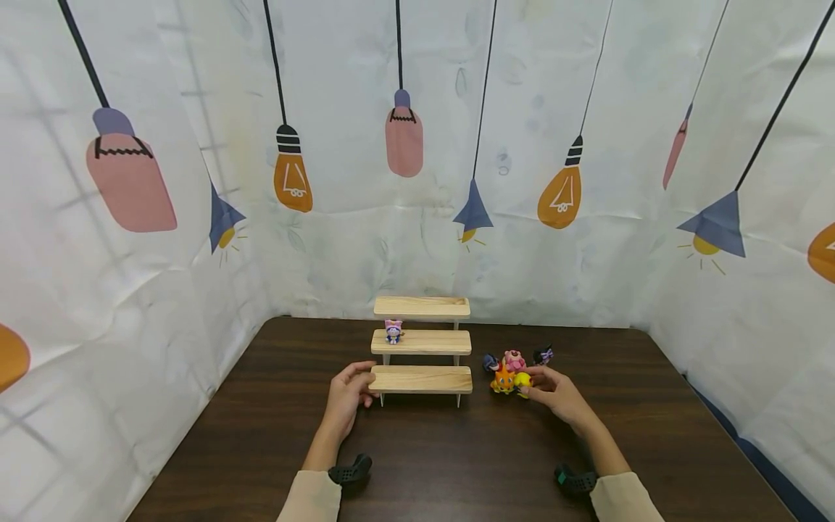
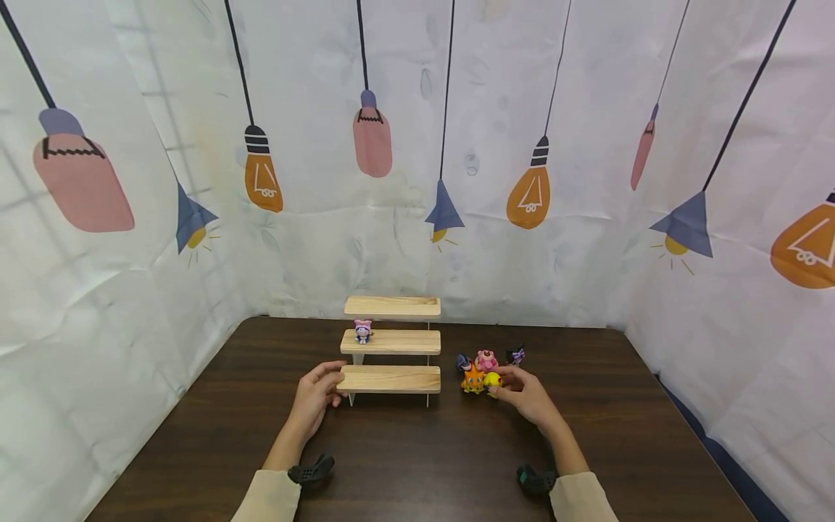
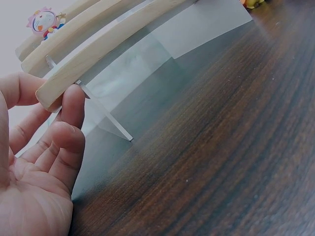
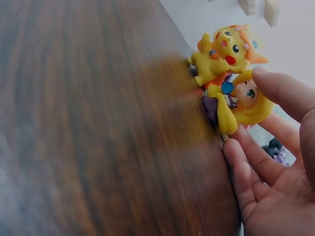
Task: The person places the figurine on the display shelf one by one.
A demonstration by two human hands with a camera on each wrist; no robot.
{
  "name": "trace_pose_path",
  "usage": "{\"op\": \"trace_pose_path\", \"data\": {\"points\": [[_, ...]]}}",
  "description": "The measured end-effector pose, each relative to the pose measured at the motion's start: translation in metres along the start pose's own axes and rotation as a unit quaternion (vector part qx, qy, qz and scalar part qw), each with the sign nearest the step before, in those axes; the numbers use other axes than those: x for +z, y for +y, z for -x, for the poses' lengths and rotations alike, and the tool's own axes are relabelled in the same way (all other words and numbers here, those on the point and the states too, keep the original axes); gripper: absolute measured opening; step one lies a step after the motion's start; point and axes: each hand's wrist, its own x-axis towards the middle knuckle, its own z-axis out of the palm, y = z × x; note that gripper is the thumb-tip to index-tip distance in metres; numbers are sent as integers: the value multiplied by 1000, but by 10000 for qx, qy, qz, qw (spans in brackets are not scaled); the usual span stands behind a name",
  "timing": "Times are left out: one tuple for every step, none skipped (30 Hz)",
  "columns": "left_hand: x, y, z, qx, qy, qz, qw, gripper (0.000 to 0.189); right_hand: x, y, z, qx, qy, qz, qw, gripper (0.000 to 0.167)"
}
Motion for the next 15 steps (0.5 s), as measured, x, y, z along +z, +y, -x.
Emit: {"op": "trace_pose_path", "data": {"points": [[0,0,0,4,0,-6,10000,34,0,0,0,2,-5,6,10000,49],[0,0,0,8,-1,-12,10000,34,0,0,0,9,-12,17,10000,49],[0,0,0,11,1,-21,10000,34,0,0,0,23,-15,13,10000,49],[0,0,0,13,2,-24,10000,34,1,0,0,38,-16,14,10000,50],[0,0,0,15,5,-27,10000,34,1,0,0,54,-14,17,10000,50],[0,0,0,19,7,-35,10000,34,1,-1,0,44,-38,46,10000,51],[0,0,0,20,7,-40,10000,33,1,-1,0,39,-52,58,10000,51],[0,0,1,19,10,-44,10000,33,2,-1,0,27,-64,72,10000,51],[0,0,1,17,14,-46,10000,33,2,-1,0,23,-62,72,10000,51],[0,0,1,16,14,-49,10000,33,3,-2,0,9,-59,95,9999,51],[0,0,1,16,16,-50,10000,33,3,-2,0,-15,-58,125,9999,51],[0,1,1,15,16,-53,10000,33,3,-2,1,-45,-55,146,9999,52],[0,1,1,11,20,-47,10000,33,4,-3,1,-41,-26,137,9999,51],[0,1,1,12,19,-47,10000,33,4,-6,2,-40,-12,153,9999,50],[1,1,1,9,15,-46,10000,33,4,-12,5,-46,-2,149,9999,49]]}}
